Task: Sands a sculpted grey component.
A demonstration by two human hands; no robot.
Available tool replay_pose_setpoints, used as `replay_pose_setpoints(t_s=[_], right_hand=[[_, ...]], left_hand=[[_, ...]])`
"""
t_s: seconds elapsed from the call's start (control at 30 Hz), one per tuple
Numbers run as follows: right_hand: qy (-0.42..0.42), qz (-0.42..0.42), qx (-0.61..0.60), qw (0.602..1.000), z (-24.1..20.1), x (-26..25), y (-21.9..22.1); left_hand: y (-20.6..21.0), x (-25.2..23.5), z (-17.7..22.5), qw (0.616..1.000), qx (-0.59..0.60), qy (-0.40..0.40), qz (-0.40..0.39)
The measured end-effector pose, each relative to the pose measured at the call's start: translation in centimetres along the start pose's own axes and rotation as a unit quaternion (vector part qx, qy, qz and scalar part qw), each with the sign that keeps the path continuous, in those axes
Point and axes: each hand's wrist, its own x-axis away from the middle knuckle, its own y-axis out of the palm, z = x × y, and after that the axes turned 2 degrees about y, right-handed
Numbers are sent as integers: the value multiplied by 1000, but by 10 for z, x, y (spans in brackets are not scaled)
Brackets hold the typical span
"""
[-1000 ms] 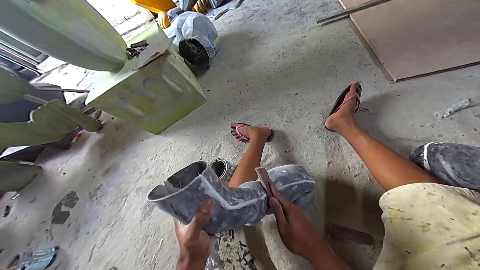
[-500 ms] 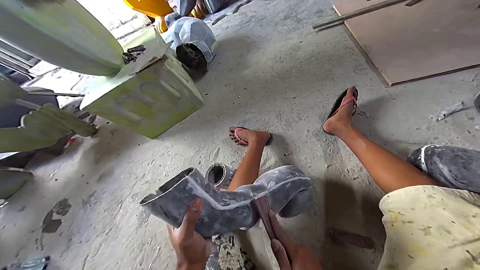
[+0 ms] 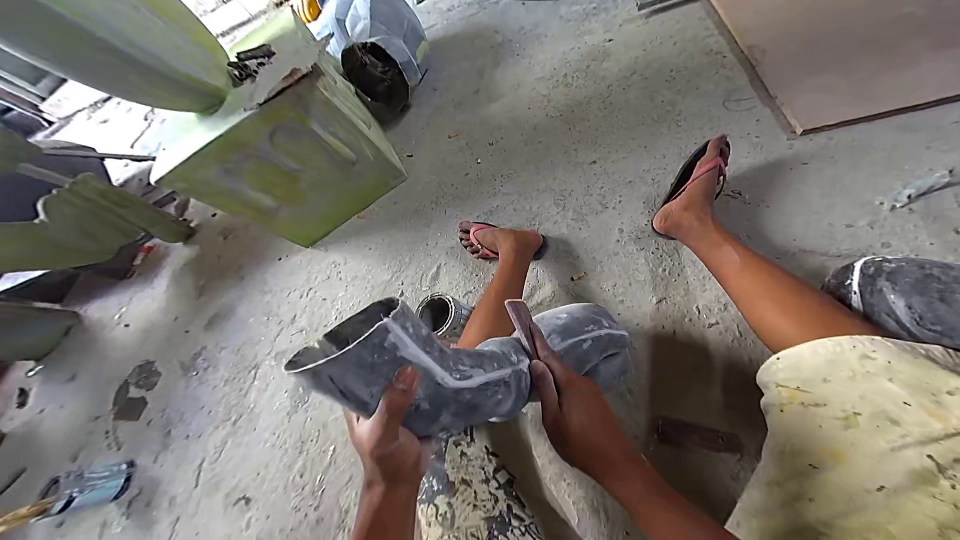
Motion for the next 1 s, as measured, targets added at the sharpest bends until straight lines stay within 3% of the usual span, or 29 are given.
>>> replay_pose_setpoints(t_s=[0.13, 0.23, 0.3, 0.4, 0.47, 0.63, 0.8, 0.87, 0.93, 1.0], right_hand=[[-3, -46, -43, 998, 10, 58, 3], [-34, -11, -29, 999, 13, 19, -3], [-15, -32, -34, 999, 8, -8, -11], [-48, -19, -92, 994, 9, 32, -1], [-44, -53, -120, 990, 17, 58, 0], [-59, -21, -122, 991, 18, -2, -10], [-81, -42, -185, 978, 29, 54, 10], [-97, -8, -149, 984, 31, 27, 10], [-83, -30, -129, 988, 23, -5, 0], [-57, -25, -108, 992, 13, 8, 6]], left_hand=[[-1, -8, -3, 999, 24, 6, 20], [-1, 3, -3, 1000, 12, 11, -9], [3, 4, -3, 1000, 1, 17, -9], [0, -5, -3, 1000, 9, 18, 3], [-2, -9, -5, 1000, 25, 17, -3], [12, 1, -2, 998, 10, 46, -32], [-2, -18, -7, 999, 28, 18, -15], [-5, -11, -8, 999, 30, 19, -38], [-3, -8, -7, 999, 30, 23, -37], [-4, -9, -5, 1000, 22, 13, -3]])
